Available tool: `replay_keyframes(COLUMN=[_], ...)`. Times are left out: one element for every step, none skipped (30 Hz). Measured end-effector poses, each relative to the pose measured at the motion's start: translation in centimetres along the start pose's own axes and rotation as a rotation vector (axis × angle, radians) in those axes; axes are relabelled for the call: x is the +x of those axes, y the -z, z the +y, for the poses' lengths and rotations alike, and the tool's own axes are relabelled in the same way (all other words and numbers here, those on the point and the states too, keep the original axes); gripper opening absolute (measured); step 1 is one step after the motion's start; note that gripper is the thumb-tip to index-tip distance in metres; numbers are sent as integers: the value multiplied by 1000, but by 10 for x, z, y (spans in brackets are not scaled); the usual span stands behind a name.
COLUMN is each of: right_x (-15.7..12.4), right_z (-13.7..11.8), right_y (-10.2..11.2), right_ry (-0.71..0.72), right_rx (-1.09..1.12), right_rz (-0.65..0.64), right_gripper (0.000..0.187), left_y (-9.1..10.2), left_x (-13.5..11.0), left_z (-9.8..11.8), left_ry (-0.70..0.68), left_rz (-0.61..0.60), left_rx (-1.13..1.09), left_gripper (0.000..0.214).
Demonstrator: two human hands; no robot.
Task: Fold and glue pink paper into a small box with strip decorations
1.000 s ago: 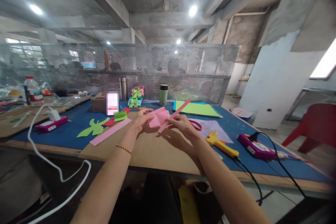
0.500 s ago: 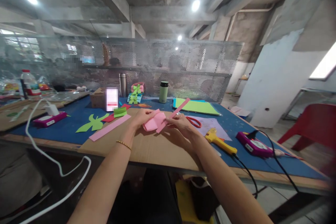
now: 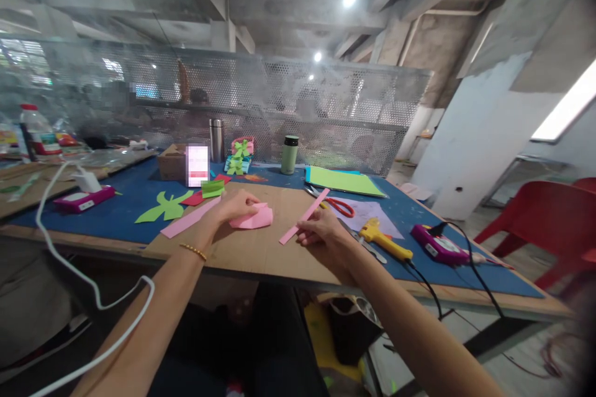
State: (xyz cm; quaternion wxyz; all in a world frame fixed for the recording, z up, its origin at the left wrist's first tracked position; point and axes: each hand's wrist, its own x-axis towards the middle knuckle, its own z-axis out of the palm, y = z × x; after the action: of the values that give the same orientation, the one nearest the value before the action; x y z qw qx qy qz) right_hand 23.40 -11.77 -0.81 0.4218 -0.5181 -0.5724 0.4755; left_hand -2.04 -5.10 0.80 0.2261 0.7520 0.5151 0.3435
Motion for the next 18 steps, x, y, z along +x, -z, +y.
replay_keyframes(right_x=[0,-1,-3,-7,-13,-20,-27,-35,-43,-51,-57,-63,-68,-72,-75,-76,-77,-77], right_z=[0,0,-1,-3,-5,-7,-9,-10,-12,-12,-12,-10,-8,-6,-3,0,3,6], right_y=[1,4,9,17,27,40,53,67,81,94,105,114,120,123,124,123,122,120], right_ry=[-14,-32,-54,-70,-72,-63,3,103,182,193,178,150,111,71,38,12,-3,-11], right_rx=[-28,-59,-84,-127,-179,-243,-423,-613,-824,-1063,-1272,-1439,-1561,-1636,-1672,-1686,-1689,-1690], right_rz=[1,4,9,19,40,75,129,226,336,435,480,473,443,401,365,350,348,358], right_gripper=[26,27,28,30,31,31,31,30,29,28,29,30,30,30,28,29,30,33], left_y=[-2,-3,-6,-9,-12,-17,-22,-27,-33,-38,-44,-49,-54,-59,-64,-67,-71,-73], left_x=[-6,-13,-23,-35,-48,-62,-75,-88,-99,-108,-115,-119,-121,-122,-122,-121,-121,-121], left_z=[5,10,16,22,28,33,37,40,43,44,44,44,44,43,42,41,40,39], left_ry=[-26,-64,-151,-245,-323,-382,-431,-477,-497,-496,-494,-489,-484,-486,-491,-499,-504,-506], left_rz=[54,105,179,201,181,152,136,129,131,128,125,125,126,131,134,141,148,154], left_rx=[37,71,176,273,333,367,384,405,426,437,439,442,446,451,458,465,471,477], left_gripper=[20,25,25,24,23,25,25,24,23,22,21,20,18,17,17,17,18,19])
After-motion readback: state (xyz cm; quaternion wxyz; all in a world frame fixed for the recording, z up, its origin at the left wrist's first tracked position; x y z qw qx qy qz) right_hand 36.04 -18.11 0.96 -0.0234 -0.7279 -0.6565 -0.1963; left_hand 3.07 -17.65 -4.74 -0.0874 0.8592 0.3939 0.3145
